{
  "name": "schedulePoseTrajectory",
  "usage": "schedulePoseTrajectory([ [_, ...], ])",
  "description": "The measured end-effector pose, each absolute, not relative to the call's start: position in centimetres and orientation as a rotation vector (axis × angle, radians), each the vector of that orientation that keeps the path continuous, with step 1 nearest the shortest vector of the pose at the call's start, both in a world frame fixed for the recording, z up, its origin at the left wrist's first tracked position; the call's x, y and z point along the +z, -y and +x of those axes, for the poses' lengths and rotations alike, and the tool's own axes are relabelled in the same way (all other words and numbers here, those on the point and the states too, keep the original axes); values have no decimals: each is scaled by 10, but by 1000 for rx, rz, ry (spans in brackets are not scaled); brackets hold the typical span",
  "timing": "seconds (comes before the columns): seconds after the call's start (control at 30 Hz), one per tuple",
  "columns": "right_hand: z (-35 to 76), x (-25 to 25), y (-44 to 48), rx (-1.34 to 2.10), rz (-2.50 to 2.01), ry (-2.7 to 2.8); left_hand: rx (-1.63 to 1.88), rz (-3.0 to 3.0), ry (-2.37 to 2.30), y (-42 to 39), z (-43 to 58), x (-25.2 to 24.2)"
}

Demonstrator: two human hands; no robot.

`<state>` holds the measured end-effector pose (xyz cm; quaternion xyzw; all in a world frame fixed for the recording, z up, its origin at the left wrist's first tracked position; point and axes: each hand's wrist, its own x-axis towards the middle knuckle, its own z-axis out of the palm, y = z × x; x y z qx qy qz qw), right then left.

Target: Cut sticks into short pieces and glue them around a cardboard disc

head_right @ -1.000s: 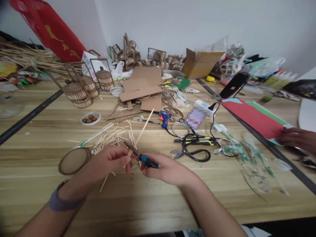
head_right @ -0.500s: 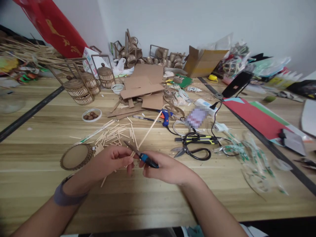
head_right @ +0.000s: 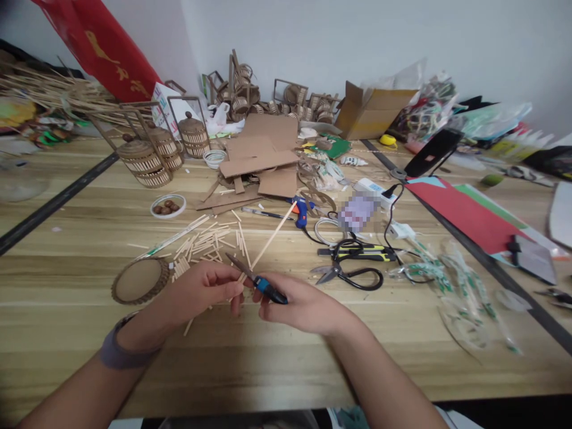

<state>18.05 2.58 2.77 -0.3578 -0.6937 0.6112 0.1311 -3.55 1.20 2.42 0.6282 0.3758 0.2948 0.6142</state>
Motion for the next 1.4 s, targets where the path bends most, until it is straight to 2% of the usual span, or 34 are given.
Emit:
schedulePoseTrajectory([
  [0.33,178,25,-26,1614,-1097,2168,632,1515,-922,-11,-37,21],
  [1.0,182,18,-27,1532,-1046,2239,659,1517,-910,-10,-36,21],
  [1.4,173,14,-25,1331,-1141,2232,615,1557,-1030,-12,-39,15],
])
